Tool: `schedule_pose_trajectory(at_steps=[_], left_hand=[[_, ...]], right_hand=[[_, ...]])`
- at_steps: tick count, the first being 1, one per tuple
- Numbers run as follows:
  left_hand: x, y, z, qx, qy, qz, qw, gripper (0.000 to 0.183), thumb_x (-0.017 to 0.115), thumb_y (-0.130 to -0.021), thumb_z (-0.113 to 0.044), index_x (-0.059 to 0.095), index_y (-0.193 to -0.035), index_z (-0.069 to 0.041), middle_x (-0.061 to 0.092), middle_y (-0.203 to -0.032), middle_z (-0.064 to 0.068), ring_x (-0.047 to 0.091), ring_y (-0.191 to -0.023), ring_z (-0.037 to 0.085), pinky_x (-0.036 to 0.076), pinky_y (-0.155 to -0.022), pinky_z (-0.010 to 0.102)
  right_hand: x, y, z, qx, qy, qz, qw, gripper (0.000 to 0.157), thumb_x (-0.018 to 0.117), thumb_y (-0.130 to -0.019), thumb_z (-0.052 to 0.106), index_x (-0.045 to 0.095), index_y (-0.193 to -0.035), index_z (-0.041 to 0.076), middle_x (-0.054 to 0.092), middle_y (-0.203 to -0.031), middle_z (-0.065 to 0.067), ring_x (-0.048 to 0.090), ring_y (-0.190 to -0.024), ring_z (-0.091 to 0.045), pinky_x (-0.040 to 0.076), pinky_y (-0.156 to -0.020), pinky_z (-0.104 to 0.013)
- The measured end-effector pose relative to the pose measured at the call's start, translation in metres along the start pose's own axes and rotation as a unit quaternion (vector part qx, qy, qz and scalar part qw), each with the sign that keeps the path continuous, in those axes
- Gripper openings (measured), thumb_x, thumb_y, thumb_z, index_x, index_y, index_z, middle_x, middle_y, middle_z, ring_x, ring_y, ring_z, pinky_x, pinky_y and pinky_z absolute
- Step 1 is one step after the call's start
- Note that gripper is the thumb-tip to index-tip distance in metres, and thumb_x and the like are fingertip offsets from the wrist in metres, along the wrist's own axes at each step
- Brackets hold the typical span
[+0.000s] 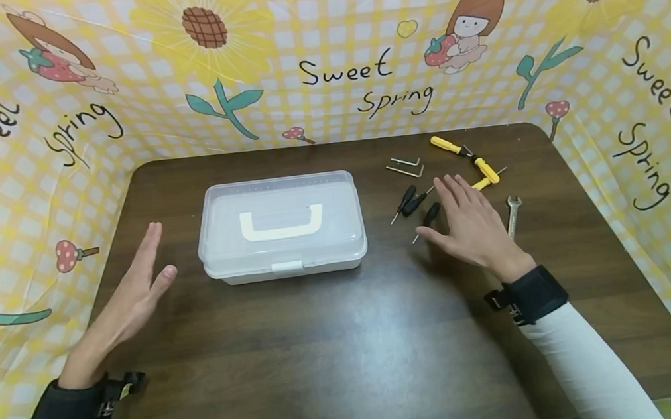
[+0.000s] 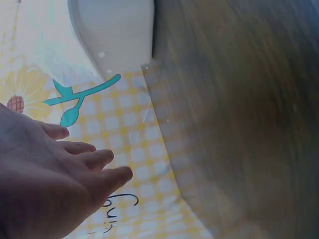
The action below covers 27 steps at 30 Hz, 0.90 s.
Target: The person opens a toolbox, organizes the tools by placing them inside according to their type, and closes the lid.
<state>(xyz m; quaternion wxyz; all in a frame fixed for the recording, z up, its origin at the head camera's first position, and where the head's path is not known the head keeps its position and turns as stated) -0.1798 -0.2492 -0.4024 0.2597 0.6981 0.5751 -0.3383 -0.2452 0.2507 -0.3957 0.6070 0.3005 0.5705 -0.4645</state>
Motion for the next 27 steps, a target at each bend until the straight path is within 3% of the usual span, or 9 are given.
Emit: schedule_pose_trajectory(at_steps=[6, 13, 15, 21, 27], left_hand=[[0.006, 0.000, -0.008, 0.030, 0.117, 0.010, 0.9926, 0.072, 0.033, -0.105, -0.038, -0.007, -0.159, -0.015, -0.011, -0.165, 0.014, -0.007, -0.149, 0.037, -0.001, -0.113, 0.065], [0.019, 0.000, -0.011, 0.007, 0.229, 0.038, 0.9728, 0.065, 0.024, -0.105, -0.041, -0.010, -0.159, -0.024, -0.013, -0.166, 0.008, -0.006, -0.149, 0.036, 0.002, -0.110, 0.071], [0.024, -0.001, -0.012, -0.002, 0.265, 0.049, 0.9631, 0.063, 0.022, -0.106, -0.039, -0.011, -0.158, -0.026, -0.014, -0.165, 0.006, -0.008, -0.149, 0.033, 0.002, -0.111, 0.068], [0.035, -0.005, -0.016, -0.034, 0.380, 0.056, 0.9227, 0.064, 0.018, -0.106, -0.043, -0.013, -0.158, -0.023, -0.015, -0.166, 0.003, -0.010, -0.150, 0.027, -0.002, -0.118, 0.054], [0.043, -0.014, -0.017, -0.060, 0.425, 0.050, 0.9016, 0.069, 0.021, -0.104, -0.048, -0.013, -0.158, -0.022, -0.013, -0.166, 0.003, -0.009, -0.150, 0.025, -0.002, -0.119, 0.051]], right_hand=[[0.008, -0.003, 0.007, 0.020, -0.027, 0.013, 0.999, 0.101, 0.054, -0.086, 0.068, 0.022, -0.157, 0.004, 0.029, -0.158, -0.023, 0.022, -0.146, -0.038, 0.024, -0.112, -0.061], [0.020, -0.001, 0.020, 0.039, -0.079, 0.029, 0.996, 0.101, 0.053, -0.086, 0.068, 0.017, -0.159, 0.008, 0.026, -0.159, -0.023, 0.023, -0.145, -0.038, 0.031, -0.106, -0.064], [0.024, 0.001, 0.024, 0.049, -0.094, 0.038, 0.994, 0.100, 0.052, -0.086, 0.068, 0.015, -0.159, 0.011, 0.025, -0.159, -0.023, 0.023, -0.145, -0.038, 0.032, -0.105, -0.065], [0.032, 0.006, 0.039, 0.061, -0.135, 0.062, 0.987, 0.098, 0.052, -0.088, 0.066, 0.014, -0.159, 0.011, 0.024, -0.160, -0.023, 0.026, -0.143, -0.041, 0.032, -0.106, -0.064], [0.040, 0.013, 0.055, 0.073, -0.204, 0.095, 0.972, 0.092, 0.050, -0.092, 0.060, 0.015, -0.158, 0.006, 0.023, -0.161, -0.019, 0.025, -0.144, -0.040, 0.025, -0.112, -0.059]])
Point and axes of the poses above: each hand's wrist, its own y-axis away from the middle knuckle, its own x-axis out of the palm, z = x × y, the point moved 10 cm from there along -y, towards the middle knuckle
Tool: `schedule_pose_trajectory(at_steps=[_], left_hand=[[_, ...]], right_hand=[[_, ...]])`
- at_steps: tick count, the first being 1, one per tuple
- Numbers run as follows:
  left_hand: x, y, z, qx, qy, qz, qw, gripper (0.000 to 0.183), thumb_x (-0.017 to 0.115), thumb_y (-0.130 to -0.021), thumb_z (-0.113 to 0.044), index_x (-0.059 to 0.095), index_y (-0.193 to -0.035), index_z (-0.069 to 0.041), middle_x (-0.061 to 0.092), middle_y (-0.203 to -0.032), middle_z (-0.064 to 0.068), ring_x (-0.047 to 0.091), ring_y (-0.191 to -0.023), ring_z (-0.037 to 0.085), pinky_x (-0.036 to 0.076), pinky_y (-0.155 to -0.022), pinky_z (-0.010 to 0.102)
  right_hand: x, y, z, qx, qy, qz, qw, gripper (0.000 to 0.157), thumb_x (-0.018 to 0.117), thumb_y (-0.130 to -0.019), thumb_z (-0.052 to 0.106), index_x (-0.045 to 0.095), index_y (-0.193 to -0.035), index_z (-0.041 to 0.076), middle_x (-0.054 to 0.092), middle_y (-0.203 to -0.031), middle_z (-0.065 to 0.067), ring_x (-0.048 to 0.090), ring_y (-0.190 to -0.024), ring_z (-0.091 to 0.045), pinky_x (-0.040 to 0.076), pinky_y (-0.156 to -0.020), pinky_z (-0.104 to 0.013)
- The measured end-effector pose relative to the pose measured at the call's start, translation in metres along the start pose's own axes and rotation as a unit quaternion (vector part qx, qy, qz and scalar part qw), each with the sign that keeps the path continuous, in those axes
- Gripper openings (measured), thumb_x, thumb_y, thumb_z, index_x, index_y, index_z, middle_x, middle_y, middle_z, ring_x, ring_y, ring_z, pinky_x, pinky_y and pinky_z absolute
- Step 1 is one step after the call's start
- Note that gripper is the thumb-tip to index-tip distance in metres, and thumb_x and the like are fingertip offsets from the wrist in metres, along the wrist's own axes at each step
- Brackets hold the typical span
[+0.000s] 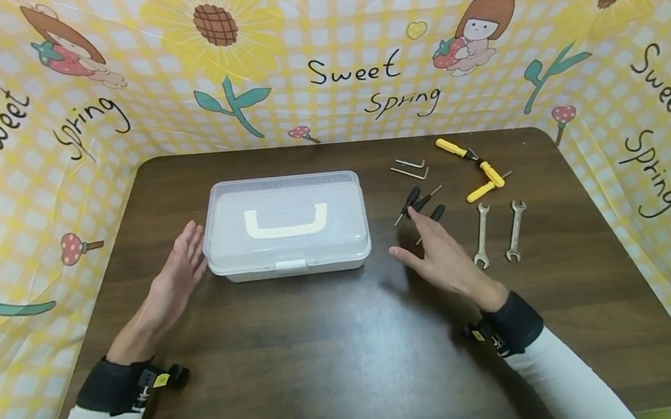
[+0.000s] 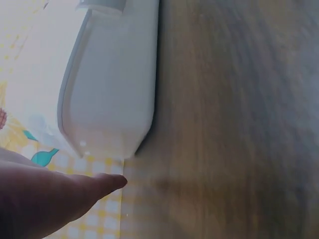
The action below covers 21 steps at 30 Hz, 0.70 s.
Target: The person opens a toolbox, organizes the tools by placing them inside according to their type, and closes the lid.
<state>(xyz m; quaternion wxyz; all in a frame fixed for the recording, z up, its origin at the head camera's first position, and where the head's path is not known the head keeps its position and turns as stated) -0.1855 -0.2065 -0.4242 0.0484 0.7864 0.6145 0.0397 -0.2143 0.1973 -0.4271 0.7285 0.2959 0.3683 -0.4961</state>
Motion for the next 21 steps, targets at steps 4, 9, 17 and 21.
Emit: schedule_pose_trajectory(at_steps=[4, 9, 17, 21], left_hand=[[0.000, -0.006, 0.001, -0.003, 0.015, -0.003, 0.9999, 0.071, 0.023, -0.104, -0.049, -0.014, -0.158, -0.022, -0.014, -0.166, 0.001, -0.011, -0.150, 0.023, -0.002, -0.119, 0.050], [-0.001, -0.011, 0.004, -0.016, 0.021, -0.005, 0.9996, 0.073, 0.024, -0.103, -0.053, -0.014, -0.158, -0.024, -0.013, -0.166, -0.001, -0.010, -0.150, 0.020, -0.002, -0.119, 0.048], [-0.003, -0.023, 0.008, -0.015, 0.065, -0.010, 0.9977, 0.081, 0.027, -0.101, -0.055, -0.018, -0.157, -0.018, -0.018, -0.165, 0.007, -0.013, -0.150, 0.022, -0.005, -0.119, 0.046], [-0.002, -0.025, 0.011, -0.021, 0.082, -0.012, 0.9963, 0.083, 0.029, -0.101, -0.055, -0.019, -0.156, -0.017, -0.018, -0.165, 0.009, -0.013, -0.150, 0.021, -0.005, -0.119, 0.045]], right_hand=[[0.007, 0.007, 0.005, 0.019, -0.066, 0.011, 0.998, 0.086, 0.050, -0.095, 0.056, 0.018, -0.158, 0.007, 0.030, -0.159, -0.018, 0.035, -0.139, -0.040, 0.032, -0.109, -0.058], [0.014, 0.017, 0.009, 0.048, -0.153, 0.013, 0.987, 0.077, 0.048, -0.098, 0.050, 0.022, -0.157, 0.006, 0.037, -0.154, -0.021, 0.043, -0.133, -0.041, 0.037, -0.105, -0.058], [0.033, 0.031, 0.017, 0.111, -0.398, 0.045, 0.909, 0.074, 0.046, -0.101, 0.044, 0.025, -0.153, -0.004, 0.038, -0.152, -0.025, 0.043, -0.134, -0.036, 0.037, -0.107, -0.046], [0.054, 0.035, 0.027, 0.136, -0.528, 0.063, 0.836, 0.074, 0.050, -0.101, 0.037, 0.021, -0.151, -0.009, 0.034, -0.151, -0.032, 0.040, -0.136, -0.038, 0.038, -0.107, -0.043]])
Point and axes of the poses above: each hand's wrist, its own y-axis away from the middle knuckle, its own x-axis out of the palm, z = x × y, the point moved 10 cm from there along -y, towards the middle knuckle
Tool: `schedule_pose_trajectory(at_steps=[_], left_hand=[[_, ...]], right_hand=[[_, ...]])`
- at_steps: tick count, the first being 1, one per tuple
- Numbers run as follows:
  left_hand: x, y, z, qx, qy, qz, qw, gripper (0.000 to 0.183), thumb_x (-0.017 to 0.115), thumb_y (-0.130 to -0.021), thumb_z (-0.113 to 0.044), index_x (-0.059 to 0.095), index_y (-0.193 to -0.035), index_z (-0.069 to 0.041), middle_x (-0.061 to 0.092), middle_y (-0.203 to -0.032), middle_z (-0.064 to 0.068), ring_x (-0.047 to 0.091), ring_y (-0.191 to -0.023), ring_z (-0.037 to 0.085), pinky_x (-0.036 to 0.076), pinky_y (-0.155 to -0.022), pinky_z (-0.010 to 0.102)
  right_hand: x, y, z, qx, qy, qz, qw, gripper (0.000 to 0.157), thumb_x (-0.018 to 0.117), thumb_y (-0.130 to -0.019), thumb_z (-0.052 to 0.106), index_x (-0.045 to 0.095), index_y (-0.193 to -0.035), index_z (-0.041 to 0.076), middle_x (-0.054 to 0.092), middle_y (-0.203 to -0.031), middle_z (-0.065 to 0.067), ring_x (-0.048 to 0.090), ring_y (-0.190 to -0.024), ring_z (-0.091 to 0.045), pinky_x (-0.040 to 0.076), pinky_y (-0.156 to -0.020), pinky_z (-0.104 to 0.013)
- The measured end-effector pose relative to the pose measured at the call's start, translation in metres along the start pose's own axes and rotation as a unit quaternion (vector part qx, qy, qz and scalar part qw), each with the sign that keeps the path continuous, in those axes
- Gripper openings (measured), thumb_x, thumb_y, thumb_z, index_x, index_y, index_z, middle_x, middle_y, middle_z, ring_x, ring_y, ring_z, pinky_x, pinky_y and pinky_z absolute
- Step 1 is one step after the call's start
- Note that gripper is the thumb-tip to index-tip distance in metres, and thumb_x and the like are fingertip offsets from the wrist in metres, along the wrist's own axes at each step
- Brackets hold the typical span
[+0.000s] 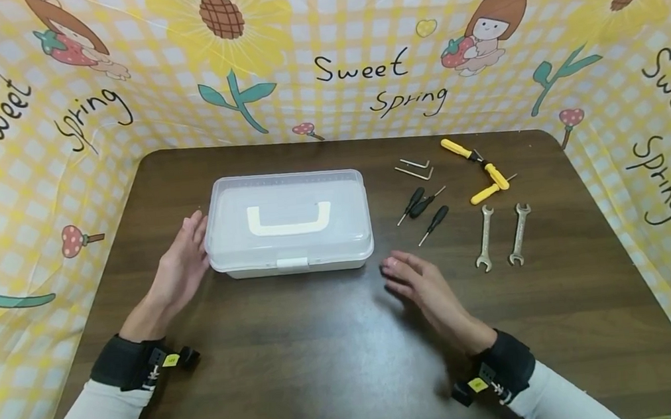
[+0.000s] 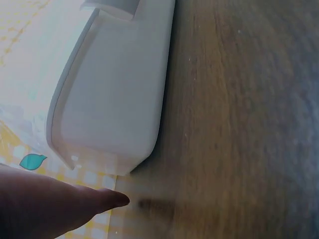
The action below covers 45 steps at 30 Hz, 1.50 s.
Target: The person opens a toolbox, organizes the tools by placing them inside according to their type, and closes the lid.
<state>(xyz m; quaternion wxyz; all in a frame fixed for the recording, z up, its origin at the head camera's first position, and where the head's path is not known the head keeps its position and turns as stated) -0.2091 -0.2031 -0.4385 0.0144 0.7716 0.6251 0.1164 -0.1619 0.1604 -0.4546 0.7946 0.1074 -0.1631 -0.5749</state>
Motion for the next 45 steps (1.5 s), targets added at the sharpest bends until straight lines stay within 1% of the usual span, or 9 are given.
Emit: schedule_pose_trajectory(at_steps=[2, 4, 10, 16, 22, 25, 33, 38, 45], left_hand=[[0.000, -0.001, 0.001, -0.002, 0.002, -0.003, 1.0000, 0.085, 0.030, -0.100, -0.056, -0.019, -0.156, -0.016, -0.017, -0.165, 0.009, -0.012, -0.150, 0.021, -0.005, -0.119, 0.045], [0.001, -0.002, 0.001, -0.005, -0.001, -0.005, 1.0000, 0.086, 0.031, -0.100, -0.057, -0.019, -0.156, -0.016, -0.016, -0.165, 0.009, -0.011, -0.150, 0.020, -0.004, -0.119, 0.045], [0.004, -0.006, 0.002, -0.010, -0.006, -0.006, 0.9999, 0.087, 0.031, -0.099, -0.058, -0.020, -0.156, -0.017, -0.016, -0.165, 0.005, -0.008, -0.150, 0.018, -0.004, -0.119, 0.045], [0.008, -0.011, -0.001, -0.001, -0.005, -0.008, 1.0000, 0.089, 0.033, -0.098, -0.060, -0.017, -0.157, -0.016, -0.018, -0.164, 0.003, -0.010, -0.149, 0.018, -0.005, -0.119, 0.045], [0.009, -0.014, -0.003, 0.008, 0.004, -0.007, 0.9999, 0.090, 0.034, -0.098, -0.060, -0.016, -0.157, -0.015, -0.019, -0.164, 0.004, -0.013, -0.149, 0.016, -0.007, -0.119, 0.044], [0.009, -0.014, -0.002, 0.011, 0.005, -0.008, 0.9999, 0.088, 0.033, -0.098, -0.060, -0.014, -0.158, -0.016, -0.019, -0.164, 0.003, -0.013, -0.149, 0.016, -0.008, -0.119, 0.045], [0.009, -0.015, -0.001, 0.018, 0.004, -0.008, 0.9998, 0.086, 0.033, -0.098, -0.059, -0.011, -0.158, -0.017, -0.014, -0.164, 0.000, -0.012, -0.148, 0.017, -0.009, -0.118, 0.047], [0.009, -0.017, -0.001, 0.016, 0.001, -0.009, 0.9998, 0.086, 0.034, -0.098, -0.059, -0.011, -0.158, -0.017, -0.013, -0.164, 0.000, -0.012, -0.148, 0.018, -0.010, -0.117, 0.048], [0.009, -0.018, -0.002, 0.015, 0.004, -0.009, 0.9998, 0.084, 0.034, -0.099, -0.058, -0.009, -0.159, -0.018, -0.011, -0.165, 0.000, -0.010, -0.149, 0.019, -0.008, -0.118, 0.048]], right_hand=[[0.010, 0.000, -0.006, 0.011, -0.053, 0.012, 0.998, 0.073, 0.051, -0.101, 0.032, 0.020, -0.150, -0.012, 0.032, -0.150, -0.035, 0.039, -0.136, -0.039, 0.037, -0.108, -0.045], [0.018, -0.002, -0.013, 0.026, -0.081, 0.020, 0.996, 0.073, 0.053, -0.100, 0.031, 0.022, -0.149, -0.013, 0.034, -0.149, -0.036, 0.040, -0.135, -0.039, 0.037, -0.108, -0.046], [0.046, -0.009, -0.028, 0.064, -0.133, 0.049, 0.988, 0.075, 0.059, -0.096, 0.031, 0.025, -0.148, -0.010, 0.038, -0.149, -0.033, 0.041, -0.136, -0.037, 0.035, -0.110, -0.045], [0.071, -0.015, -0.034, 0.064, -0.177, 0.064, 0.980, 0.074, 0.061, -0.095, 0.026, 0.025, -0.148, -0.011, 0.037, -0.149, -0.033, 0.041, -0.137, -0.036, 0.035, -0.110, -0.043], [0.086, -0.025, -0.031, 0.060, -0.186, 0.070, 0.978, 0.076, 0.065, -0.092, 0.029, 0.029, -0.146, -0.010, 0.039, -0.149, -0.031, 0.041, -0.137, -0.033, 0.035, -0.111, -0.041], [0.093, -0.030, -0.031, 0.068, -0.196, 0.076, 0.975, 0.075, 0.065, -0.092, 0.029, 0.031, -0.145, -0.010, 0.040, -0.149, -0.030, 0.041, -0.137, -0.033, 0.034, -0.111, -0.040], [0.110, -0.038, -0.034, 0.077, -0.267, 0.073, 0.958, 0.071, 0.066, -0.092, 0.021, 0.031, -0.144, -0.013, 0.038, -0.147, -0.034, 0.042, -0.136, -0.037, 0.037, -0.110, -0.038], [0.120, -0.042, -0.037, 0.066, -0.291, 0.071, 0.952, 0.068, 0.065, -0.092, 0.018, 0.031, -0.142, -0.014, 0.039, -0.146, -0.035, 0.043, -0.134, -0.038, 0.039, -0.109, -0.038], [0.128, -0.047, -0.039, 0.066, -0.328, 0.056, 0.941, 0.068, 0.071, -0.088, 0.018, 0.037, -0.139, -0.012, 0.039, -0.146, -0.033, 0.045, -0.133, -0.038, 0.040, -0.107, -0.037]])
Point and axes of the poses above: each hand's wrist, its own y-axis away from the middle knuckle, its own x-axis out of the palm, z = x × y, the point moved 10 cm from there along -y, towards the middle knuckle
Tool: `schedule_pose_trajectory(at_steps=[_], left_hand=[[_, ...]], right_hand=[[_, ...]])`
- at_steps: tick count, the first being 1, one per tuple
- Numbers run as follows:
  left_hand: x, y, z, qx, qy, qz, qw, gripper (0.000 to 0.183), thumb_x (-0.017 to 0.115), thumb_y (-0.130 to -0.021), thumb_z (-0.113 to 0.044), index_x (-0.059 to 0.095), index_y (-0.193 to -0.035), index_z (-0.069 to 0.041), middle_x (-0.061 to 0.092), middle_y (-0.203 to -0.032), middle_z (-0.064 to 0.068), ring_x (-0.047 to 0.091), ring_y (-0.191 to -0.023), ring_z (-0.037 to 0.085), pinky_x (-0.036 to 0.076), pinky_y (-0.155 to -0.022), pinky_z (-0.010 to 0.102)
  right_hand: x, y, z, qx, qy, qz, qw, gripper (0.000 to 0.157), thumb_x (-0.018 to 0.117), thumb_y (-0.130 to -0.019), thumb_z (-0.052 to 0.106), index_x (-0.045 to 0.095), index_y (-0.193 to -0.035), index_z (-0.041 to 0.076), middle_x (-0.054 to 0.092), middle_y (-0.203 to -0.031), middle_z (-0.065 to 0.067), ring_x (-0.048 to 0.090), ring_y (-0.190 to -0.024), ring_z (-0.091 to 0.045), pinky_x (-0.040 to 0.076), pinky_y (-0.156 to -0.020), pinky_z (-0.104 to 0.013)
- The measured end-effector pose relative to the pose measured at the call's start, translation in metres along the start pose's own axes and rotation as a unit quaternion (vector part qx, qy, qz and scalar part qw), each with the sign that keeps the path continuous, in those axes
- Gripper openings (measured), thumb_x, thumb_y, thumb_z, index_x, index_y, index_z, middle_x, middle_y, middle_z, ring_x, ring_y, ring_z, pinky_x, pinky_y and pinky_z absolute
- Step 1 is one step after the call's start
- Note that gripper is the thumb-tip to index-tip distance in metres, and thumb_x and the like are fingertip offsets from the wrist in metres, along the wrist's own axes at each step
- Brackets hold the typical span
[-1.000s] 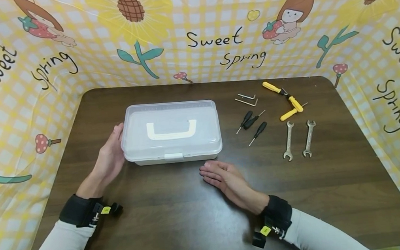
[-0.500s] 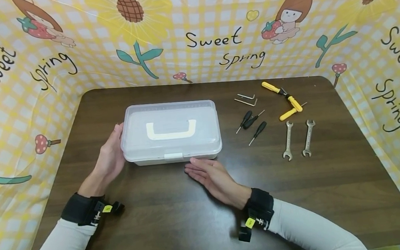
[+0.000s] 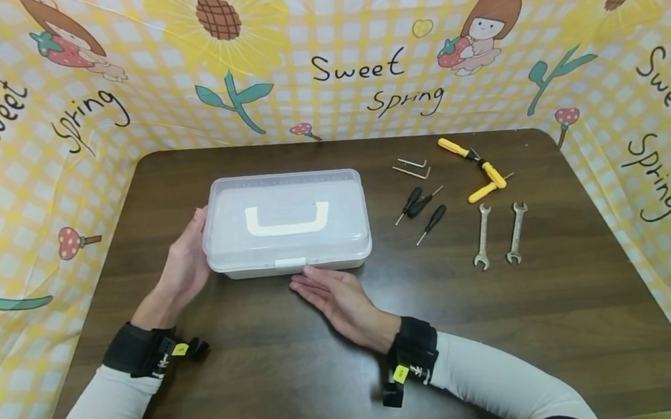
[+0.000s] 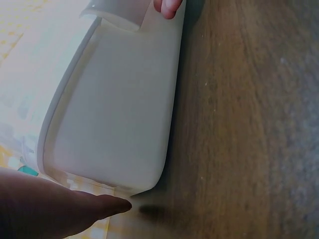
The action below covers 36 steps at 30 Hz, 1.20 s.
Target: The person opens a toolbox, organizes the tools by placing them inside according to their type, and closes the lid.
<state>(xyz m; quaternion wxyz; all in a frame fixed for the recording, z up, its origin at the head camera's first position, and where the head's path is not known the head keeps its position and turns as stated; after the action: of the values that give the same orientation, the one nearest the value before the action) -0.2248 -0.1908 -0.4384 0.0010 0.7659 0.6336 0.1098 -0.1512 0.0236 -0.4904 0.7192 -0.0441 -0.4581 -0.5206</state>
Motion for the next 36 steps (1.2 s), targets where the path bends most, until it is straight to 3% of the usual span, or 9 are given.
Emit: schedule_pose_trajectory(at_steps=[19, 27, 36], left_hand=[[0.002, -0.003, 0.007, -0.021, -0.001, -0.013, 0.9997, 0.085, 0.036, -0.097, -0.060, -0.005, -0.160, -0.019, -0.008, -0.166, 0.001, -0.007, -0.149, 0.020, -0.007, -0.117, 0.050], [0.002, -0.005, 0.010, -0.035, -0.004, -0.027, 0.9990, 0.088, 0.041, -0.095, -0.060, -0.004, -0.160, -0.020, -0.006, -0.165, 0.000, -0.004, -0.147, 0.019, -0.007, -0.117, 0.050], [0.006, -0.006, 0.007, -0.026, -0.002, -0.018, 0.9995, 0.085, 0.042, -0.096, -0.058, -0.001, -0.160, -0.021, 0.000, -0.164, 0.001, 0.000, -0.146, 0.021, -0.004, -0.116, 0.051]], right_hand=[[0.005, -0.010, -0.008, 0.024, -0.046, -0.053, 0.997, 0.067, 0.076, -0.083, 0.024, 0.044, -0.133, -0.007, 0.046, -0.140, -0.033, 0.052, -0.126, -0.038, 0.047, -0.100, -0.037], [0.003, -0.014, -0.008, 0.020, -0.062, -0.077, 0.995, 0.064, 0.077, -0.082, 0.024, 0.045, -0.130, -0.003, 0.049, -0.136, -0.033, 0.053, -0.124, -0.040, 0.049, -0.098, -0.039], [0.004, -0.015, -0.008, 0.008, -0.058, -0.086, 0.995, 0.064, 0.079, -0.079, 0.025, 0.049, -0.127, -0.005, 0.047, -0.137, -0.035, 0.053, -0.124, -0.041, 0.050, -0.096, -0.038]])
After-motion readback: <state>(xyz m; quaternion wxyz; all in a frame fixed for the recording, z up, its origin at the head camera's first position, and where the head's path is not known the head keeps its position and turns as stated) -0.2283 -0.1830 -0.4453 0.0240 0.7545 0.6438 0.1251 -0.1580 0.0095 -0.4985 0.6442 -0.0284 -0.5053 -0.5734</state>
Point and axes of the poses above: each hand's wrist, its own y-axis away from the middle knuckle, its own x-axis out of the palm, z = x × y, the point moved 10 cm from there along -y, towards the middle knuckle
